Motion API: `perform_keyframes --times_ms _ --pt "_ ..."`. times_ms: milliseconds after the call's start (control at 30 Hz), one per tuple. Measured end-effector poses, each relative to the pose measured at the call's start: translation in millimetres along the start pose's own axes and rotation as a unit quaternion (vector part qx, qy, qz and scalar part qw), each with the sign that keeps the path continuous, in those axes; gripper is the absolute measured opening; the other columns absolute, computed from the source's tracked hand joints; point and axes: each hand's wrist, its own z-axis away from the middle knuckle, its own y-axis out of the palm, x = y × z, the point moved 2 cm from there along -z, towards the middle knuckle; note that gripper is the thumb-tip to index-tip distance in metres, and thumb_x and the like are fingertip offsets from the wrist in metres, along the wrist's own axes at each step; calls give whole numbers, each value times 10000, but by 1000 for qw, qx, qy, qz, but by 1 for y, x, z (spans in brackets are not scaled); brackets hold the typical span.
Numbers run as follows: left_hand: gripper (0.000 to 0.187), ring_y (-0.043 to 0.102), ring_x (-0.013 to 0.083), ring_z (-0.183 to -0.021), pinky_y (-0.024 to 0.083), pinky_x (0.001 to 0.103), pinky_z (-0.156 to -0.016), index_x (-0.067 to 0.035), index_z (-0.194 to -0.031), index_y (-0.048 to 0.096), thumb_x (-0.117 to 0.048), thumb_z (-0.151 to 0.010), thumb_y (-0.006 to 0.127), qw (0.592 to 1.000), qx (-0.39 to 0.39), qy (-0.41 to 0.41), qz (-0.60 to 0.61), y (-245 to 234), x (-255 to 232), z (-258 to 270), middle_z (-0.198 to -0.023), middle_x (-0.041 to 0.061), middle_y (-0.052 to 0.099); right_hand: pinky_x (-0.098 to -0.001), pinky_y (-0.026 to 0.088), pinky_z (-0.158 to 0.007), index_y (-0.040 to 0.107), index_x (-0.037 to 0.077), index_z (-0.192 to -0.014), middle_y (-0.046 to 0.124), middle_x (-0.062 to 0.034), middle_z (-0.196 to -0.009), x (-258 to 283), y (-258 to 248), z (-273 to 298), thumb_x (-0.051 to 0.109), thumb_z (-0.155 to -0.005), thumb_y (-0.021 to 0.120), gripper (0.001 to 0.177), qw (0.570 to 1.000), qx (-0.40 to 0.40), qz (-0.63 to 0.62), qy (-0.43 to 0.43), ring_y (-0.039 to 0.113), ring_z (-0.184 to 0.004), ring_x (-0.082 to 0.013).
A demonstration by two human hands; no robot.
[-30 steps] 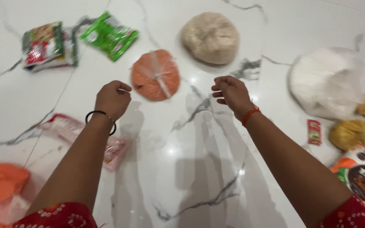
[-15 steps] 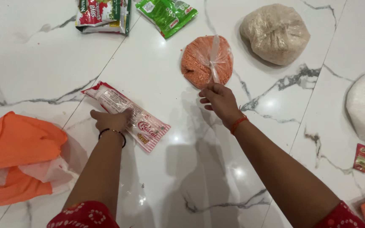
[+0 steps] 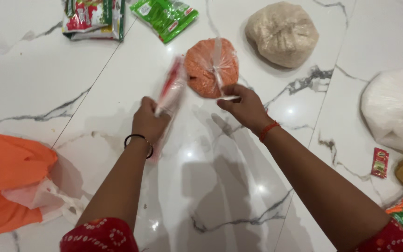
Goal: The person organizes groceries on a tiled floor, moving and inspecting various packaged items including salt, noodles, and grains. They open a plastic bag containing red lentils, spill some, and then gather the spilled lentils back into the bag.
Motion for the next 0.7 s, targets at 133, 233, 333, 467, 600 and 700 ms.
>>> perform_keyframes --times_ms 133,233,333,467,600,700 --pt "408 701 316 -913 533 395 -804 -90 -1117 523 -169 -776 731 991 70 104 -33 2 -50 3 -1017 146 744 -384 532 -927 342 151 -1571 427 -107 -1476 16 -29 9 175 -752 863 971 998 -31 31 -35 555 -1194 -229" --pt "529 721 254 -1003 539 341 -867 -124 -1224 564 -136 -722 730 980 143 137 23 10 -78 12 -1128 114 763 -372 562 -984 236 205 -1554 522 15 -1426 16 -50 16 127 -820 776 915 985 106 -140 -5 637 -1219 -191" --pt "597 735 202 -1028 549 325 -892 -151 -1307 624 -187 -726 758 965 218 139 55 24 -100 24 -1153 98 759 -377 584 -913 487 156 -1482 723 -61 -1184 2 -69 28 166 -882 710 640 970 87 -215 70 703 -1084 -191" --pt "586 731 191 -1010 561 333 -895 -100 -1268 644 -262 -729 807 938 297 143 104 48 -137 37 -1136 96 763 -329 635 -855 619 1 -1301 743 -96 -1061 -15 -86 33 109 -946 733 388 981 36 -186 35 731 -955 -161" --pt "537 740 185 -951 585 343 -837 -66 -1204 644 -304 -751 808 925 304 187 132 74 -176 52 -1082 104 759 -282 660 -754 694 25 -1165 763 -103 -967 -15 -89 45 109 -934 720 247 990 17 -137 -5 736 -812 -133" --pt "453 755 181 -879 585 347 -789 -77 -1160 676 -333 -800 780 940 263 191 107 84 -192 52 -1015 85 769 -278 641 -694 644 26 -1124 735 -68 -940 -4 -94 62 113 -887 745 271 991 -93 -62 -68 730 -777 -115"
